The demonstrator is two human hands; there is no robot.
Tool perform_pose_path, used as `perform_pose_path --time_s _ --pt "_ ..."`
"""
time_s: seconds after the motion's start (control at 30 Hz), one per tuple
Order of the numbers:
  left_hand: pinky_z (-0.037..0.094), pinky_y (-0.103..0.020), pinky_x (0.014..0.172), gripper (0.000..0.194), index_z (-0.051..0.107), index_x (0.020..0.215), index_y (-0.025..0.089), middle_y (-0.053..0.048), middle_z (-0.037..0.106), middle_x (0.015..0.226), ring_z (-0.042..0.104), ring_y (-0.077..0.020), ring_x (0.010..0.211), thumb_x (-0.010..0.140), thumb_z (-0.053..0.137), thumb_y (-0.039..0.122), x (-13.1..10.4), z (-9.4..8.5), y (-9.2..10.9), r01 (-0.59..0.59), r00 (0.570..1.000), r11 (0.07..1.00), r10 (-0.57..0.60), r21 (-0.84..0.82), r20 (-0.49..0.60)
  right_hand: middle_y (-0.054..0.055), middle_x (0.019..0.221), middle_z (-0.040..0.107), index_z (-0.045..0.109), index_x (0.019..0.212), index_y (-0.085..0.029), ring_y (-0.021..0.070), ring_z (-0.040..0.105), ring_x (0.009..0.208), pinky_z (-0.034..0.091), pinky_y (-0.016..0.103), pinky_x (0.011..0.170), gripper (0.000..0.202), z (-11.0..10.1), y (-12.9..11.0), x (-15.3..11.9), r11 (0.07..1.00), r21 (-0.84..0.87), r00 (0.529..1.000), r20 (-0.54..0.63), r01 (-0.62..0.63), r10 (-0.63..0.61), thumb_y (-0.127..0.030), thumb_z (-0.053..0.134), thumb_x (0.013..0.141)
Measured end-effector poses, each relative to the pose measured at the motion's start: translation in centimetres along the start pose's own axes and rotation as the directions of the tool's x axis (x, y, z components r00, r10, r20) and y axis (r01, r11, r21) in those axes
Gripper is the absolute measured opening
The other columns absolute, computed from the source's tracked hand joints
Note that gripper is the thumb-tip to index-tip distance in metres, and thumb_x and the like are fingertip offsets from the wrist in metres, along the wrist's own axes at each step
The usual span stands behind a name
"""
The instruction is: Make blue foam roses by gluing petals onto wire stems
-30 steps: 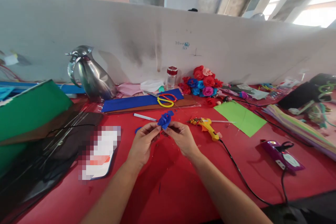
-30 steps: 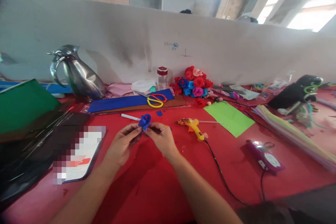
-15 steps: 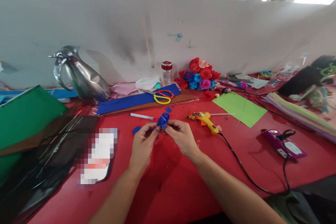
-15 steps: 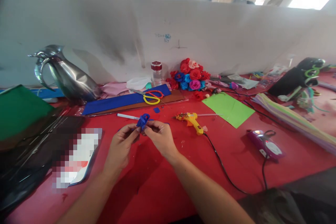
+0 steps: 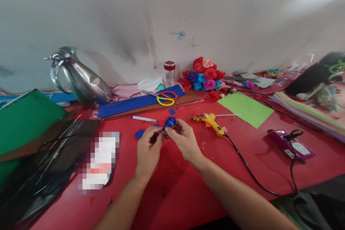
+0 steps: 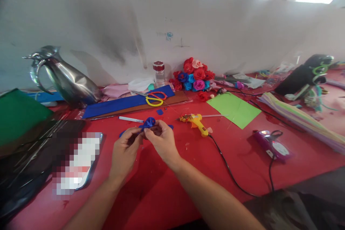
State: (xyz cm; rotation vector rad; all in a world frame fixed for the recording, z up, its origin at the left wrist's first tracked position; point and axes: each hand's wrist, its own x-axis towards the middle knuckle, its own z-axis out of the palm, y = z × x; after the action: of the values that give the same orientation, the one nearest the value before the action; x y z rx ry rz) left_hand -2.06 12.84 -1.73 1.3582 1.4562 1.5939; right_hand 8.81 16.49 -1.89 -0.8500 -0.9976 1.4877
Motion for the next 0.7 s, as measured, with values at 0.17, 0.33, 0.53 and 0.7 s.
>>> perform_pose_path --time_s 0.17,0.33,0.53,0.7 --pt "0.049 -0.028 0.069 0.010 0.069 0.083 0.020 -0.004 0.067 0.082 0.061 -0.0161 0.074 0.082 0.059 0.024 -0.07 0.08 -0.34 -0.167 0.986 0.973 0.169 0.160 0.003 -0.005 0.066 0.061 0.056 0.078 -0.021 0.0114 0.059 0.062 0.051 0.027 0.064 0.023 0.37 0.04 -0.12 0.998 0.047 0.998 -0.046 -0.028 0.031 -0.028 0.071 0.063" --pt "0.048 -0.028 0.071 0.010 0.069 0.081 0.020 -0.005 0.068 0.082 0.060 -0.0162 0.075 0.082 0.060 0.025 -0.33 0.22 -0.19 -0.239 0.968 0.934 0.249 0.266 -0.004 -0.006 0.065 0.054 0.054 0.075 -0.021 0.0109 0.054 0.062 0.047 0.025 0.062 0.022 0.64 0.23 -0.39 0.989 0.096 0.988 -0.098 -0.114 0.123 -0.029 0.070 0.062" --pt "0.045 -0.025 0.061 0.011 0.068 0.077 0.019 0.000 0.061 0.067 0.054 -0.0136 0.064 0.075 0.066 0.030 -0.12 0.42 0.11 0.135 0.990 0.988 -0.133 -0.072 0.040 -0.004 0.072 0.056 0.057 0.076 -0.021 0.0123 0.053 0.069 0.044 0.025 0.066 0.020 0.32 -0.20 -0.58 0.995 0.060 0.993 -0.085 -0.075 0.080 -0.030 0.067 0.061" --pt "0.036 -0.021 0.053 0.016 0.067 0.070 0.017 0.004 0.054 0.057 0.044 -0.0079 0.053 0.061 0.077 0.026 0.42 0.50 0.41 0.384 0.923 0.830 -0.358 -0.405 0.141 -0.002 0.076 0.060 0.059 0.078 -0.022 0.0143 0.054 0.072 0.044 0.027 0.070 0.019 0.05 -0.16 -0.48 0.998 0.040 0.998 -0.040 -0.044 0.046 -0.028 0.067 0.062"
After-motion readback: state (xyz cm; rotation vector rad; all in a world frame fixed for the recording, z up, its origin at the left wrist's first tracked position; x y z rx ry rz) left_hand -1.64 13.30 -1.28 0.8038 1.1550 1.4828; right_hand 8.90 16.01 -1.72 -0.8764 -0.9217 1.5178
